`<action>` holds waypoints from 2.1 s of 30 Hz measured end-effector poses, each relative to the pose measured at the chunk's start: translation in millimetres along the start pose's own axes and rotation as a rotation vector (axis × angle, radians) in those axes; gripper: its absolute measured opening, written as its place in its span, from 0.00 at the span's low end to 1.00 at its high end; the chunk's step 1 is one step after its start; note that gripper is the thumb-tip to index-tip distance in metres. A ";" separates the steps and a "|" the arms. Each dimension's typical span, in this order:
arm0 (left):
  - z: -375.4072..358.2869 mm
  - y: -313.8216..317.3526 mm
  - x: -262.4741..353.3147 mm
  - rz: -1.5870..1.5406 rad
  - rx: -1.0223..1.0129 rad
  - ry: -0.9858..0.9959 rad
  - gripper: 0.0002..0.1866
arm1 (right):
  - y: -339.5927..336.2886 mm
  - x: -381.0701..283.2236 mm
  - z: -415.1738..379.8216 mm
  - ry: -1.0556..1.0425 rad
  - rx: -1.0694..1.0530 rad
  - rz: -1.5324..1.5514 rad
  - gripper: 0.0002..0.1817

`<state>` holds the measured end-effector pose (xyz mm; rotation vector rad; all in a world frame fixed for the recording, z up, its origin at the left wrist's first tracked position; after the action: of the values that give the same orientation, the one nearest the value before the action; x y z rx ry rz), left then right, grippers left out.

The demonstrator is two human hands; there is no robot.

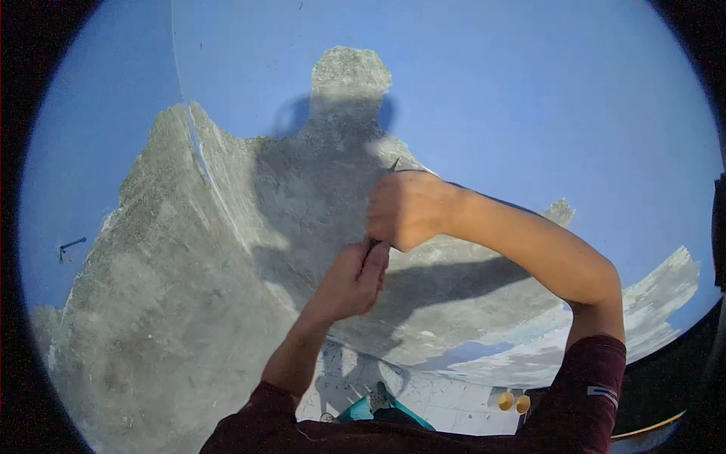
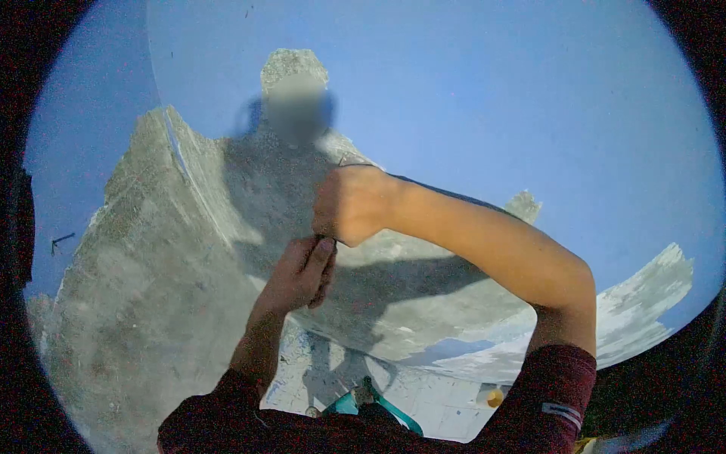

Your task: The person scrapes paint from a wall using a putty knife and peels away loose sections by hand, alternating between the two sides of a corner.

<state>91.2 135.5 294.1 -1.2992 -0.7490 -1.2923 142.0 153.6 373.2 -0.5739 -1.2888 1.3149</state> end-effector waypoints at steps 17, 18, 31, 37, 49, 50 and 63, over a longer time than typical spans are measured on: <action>8.1 -5.3 1.1 0.010 -0.101 -0.068 0.16 | 1.5 7.3 3.1 0.032 -0.079 -0.106 0.08; 7.1 0.3 -0.4 0.011 -0.042 -0.033 0.16 | 11.4 10.2 -2.3 0.072 -0.257 -0.088 0.08; 12.0 23.6 2.5 -0.238 -0.070 0.007 0.21 | 24.8 12.6 -7.1 0.035 -0.656 -0.129 0.10; 5.3 -6.1 8.2 -0.094 -0.034 -0.040 0.22 | 13.1 15.2 1.6 0.159 -0.508 -0.161 0.10; 12.6 22.5 8.6 -0.260 -0.017 -0.017 0.23 | -3.4 14.4 12.2 0.156 -0.512 -0.156 0.08; 12.8 25.5 7.2 -0.280 0.044 -0.015 0.25 | 3.6 12.5 6.6 0.112 -0.657 -0.165 0.08; 2.9 11.2 18.5 -0.250 -0.024 0.014 0.22 | 0.3 9.4 11.4 0.009 -0.622 -0.105 0.08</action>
<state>106.3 131.4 309.3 -1.2430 -0.9106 -1.5116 129.4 158.4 379.3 -0.9220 -1.7021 0.8080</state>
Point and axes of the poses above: each hand's wrist, its own z-axis towards the middle knuckle, its own y-axis out of the palm, x = y × z, the point moved 8 cm from there along z, towards the middle knuckle, and after that the axes turned 8 degrees about z, right-handed, at the moved point
